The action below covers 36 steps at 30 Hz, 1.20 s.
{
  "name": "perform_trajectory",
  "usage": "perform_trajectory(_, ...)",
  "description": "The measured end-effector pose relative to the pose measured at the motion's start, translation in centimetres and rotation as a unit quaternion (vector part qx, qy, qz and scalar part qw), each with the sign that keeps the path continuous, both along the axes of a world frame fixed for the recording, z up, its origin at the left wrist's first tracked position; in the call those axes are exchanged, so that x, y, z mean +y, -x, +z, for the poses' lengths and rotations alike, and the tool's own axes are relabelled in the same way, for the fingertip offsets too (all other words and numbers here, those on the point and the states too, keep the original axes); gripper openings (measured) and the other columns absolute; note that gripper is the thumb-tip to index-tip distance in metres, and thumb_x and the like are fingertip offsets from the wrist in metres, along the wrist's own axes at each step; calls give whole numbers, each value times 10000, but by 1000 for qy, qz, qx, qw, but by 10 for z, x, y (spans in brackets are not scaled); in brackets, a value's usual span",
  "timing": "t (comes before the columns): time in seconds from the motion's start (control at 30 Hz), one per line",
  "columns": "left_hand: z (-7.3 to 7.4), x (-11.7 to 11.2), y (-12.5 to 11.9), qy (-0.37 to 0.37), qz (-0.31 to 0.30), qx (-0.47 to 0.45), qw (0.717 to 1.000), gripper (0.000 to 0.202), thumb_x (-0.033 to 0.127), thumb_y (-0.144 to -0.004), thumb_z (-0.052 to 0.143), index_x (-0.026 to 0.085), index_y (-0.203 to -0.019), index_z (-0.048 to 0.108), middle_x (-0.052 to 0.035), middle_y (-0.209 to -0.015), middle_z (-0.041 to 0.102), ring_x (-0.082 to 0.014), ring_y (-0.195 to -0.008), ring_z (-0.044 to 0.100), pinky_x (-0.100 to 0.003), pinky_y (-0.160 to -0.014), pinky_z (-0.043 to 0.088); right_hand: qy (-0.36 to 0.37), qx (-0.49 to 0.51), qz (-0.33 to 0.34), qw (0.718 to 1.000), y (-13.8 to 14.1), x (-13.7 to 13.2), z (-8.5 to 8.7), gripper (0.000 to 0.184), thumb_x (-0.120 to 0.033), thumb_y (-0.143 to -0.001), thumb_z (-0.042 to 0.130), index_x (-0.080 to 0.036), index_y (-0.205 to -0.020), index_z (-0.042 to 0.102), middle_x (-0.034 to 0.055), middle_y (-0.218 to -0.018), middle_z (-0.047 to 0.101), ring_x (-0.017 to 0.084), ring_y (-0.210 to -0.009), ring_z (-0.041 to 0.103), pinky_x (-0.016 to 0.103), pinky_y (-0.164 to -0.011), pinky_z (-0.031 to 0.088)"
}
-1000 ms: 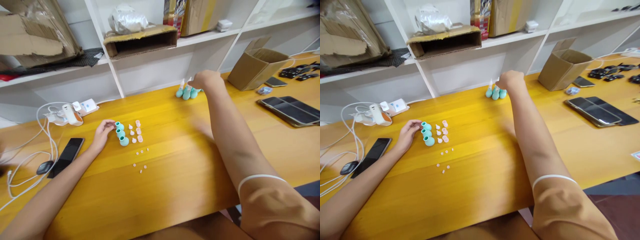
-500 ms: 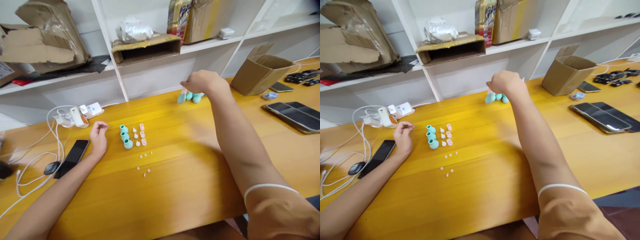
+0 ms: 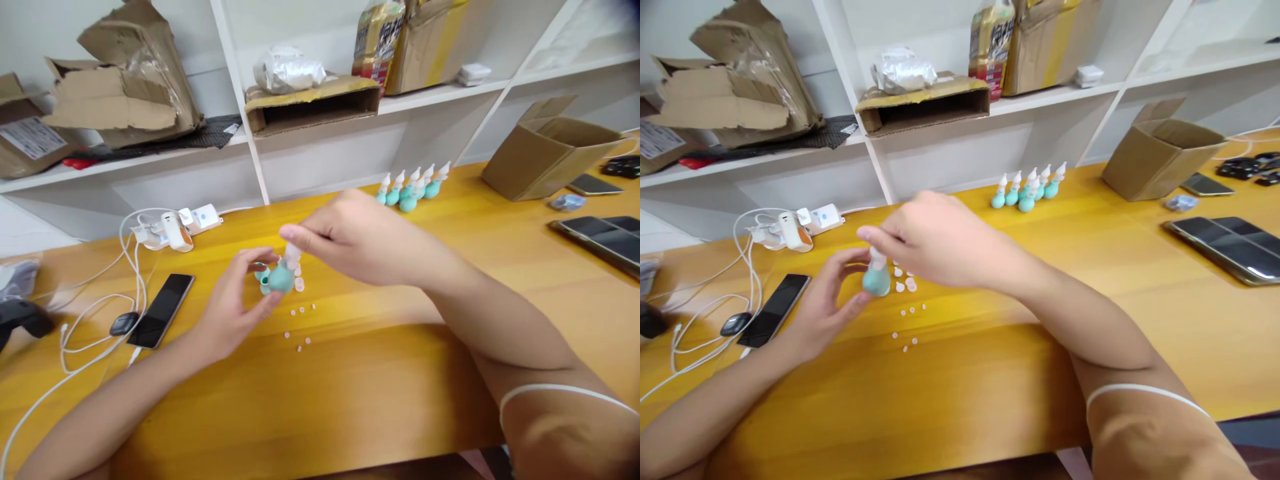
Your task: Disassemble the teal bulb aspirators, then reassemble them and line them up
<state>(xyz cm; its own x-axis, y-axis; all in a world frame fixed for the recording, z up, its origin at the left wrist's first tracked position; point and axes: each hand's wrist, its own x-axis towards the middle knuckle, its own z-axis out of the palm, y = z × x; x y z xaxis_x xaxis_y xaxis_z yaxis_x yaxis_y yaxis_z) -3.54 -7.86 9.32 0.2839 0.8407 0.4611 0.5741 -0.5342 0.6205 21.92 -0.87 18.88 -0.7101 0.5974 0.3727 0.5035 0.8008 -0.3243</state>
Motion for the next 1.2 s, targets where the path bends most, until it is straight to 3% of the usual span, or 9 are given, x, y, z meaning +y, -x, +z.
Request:
perform_trajectory(0.1, 1, 1, -1, 57, -20, 21, 998, 297, 418, -1123, 592, 257, -1373, 608, -78, -1233, 739, -238, -1090, 719, -383, -950, 580, -9, -13, 8, 1000, 18, -11, -13, 597, -446, -1178, 415, -167, -769, 748, 16, -641, 585, 120, -591, 422, 334, -656, 228)
perform_trajectory(0.17, 0, 4, 0, 53, -8, 56, 997, 222, 420, -1138, 530, 229, -1170, 639, -43, -1014, 722, -204, -880, 677, -346, -813, 555, -21, -27, -11, 999, 27, -12, -22, 592, -461, -1170, 430, -167, -774, 757, 35, -691, 643, 124, -603, 439, 336, -653, 213)
perform_trajectory(0.23, -2, 6, 0, 31, 8, 92, 995, 225, 406, -1126, 500, 220, -1052, 605, -34, -922, 678, -199, -795, 631, -339, -739, 525, -26, -44, -23, 998, 34, -9, -29, 639, -530, -1166, 428, -169, -758, 762, 46, -702, 664, 129, -605, 436, 336, -648, 199)
perform_trajectory(0.33, -7, 8, 1, 2, 23, 141, 990, 208, 406, -1087, 512, 214, -1080, 592, -66, -988, 681, -233, -865, 658, -370, -758, 543, -18, -64, -17, 998, 42, -1, -38, 720, -616, -1163, 404, -168, -728, 762, 51, -687, 665, 129, -596, 416, 330, -641, 184)
perform_trajectory(0.5, -15, 15, 7, -25, 8, 148, 989, 342, 542, -1096, 531, 215, -1062, 626, -70, -1016, 676, -257, -905, 674, -413, -808, 572, -8, -69, 77, 995, 46, 10, -47, 655, -549, -1170, 435, -168, -753, 768, 45, -701, 696, 118, -577, 391, 326, -632, 172)
perform_trajectory(0.67, -19, 19, 14, -29, -44, 182, 982, 354, 526, -1132, 477, 214, -1100, 642, -97, -1070, 696, -266, -943, 702, -421, -837, 599, -22, -57, 177, 982, 43, 18, -51, 637, -513, -1175, 438, -164, -759, 771, 54, -727, 726, 114, -573, 408, 327, -629, 175)
perform_trajectory(0.87, -29, 24, 19, -79, -112, 233, 963, 296, 432, -1115, 482, 200, -1241, 617, -139, -1157, 724, -287, -983, 732, -413, -833, 620, 38, -77, 256, 963, 40, 25, -50, 600, -488, -1180, 460, -165, -811, 806, 55, -775, 763, 114, -602, 452, 322, -641, 215)
perform_trajectory(1.0, -38, 27, 24, -130, -141, 255, 948, 196, 355, -1051, 515, 197, -1112, 613, -123, -1011, 704, -269, -858, 694, -399, -753, 603, 69, -100, 269, 955, 40, 27, -51, 617, -479, -1182, 454, -154, -764, 770, 32, -700, 699, 103, -568, 381, 327, -633, 208)
perform_trajectory(1.2, -41, 26, 24, -162, -135, 253, 944, 89, 282, -1011, 504, 218, -1000, 564, -56, -845, 660, -214, -722, 641, -338, -661, 573, 87, -112, 263, 954, 41, 31, -54, 657, -512, -1179, 450, -144, -702, 714, 11, -634, 621, 92, -548, 330, 328, -626, 196)
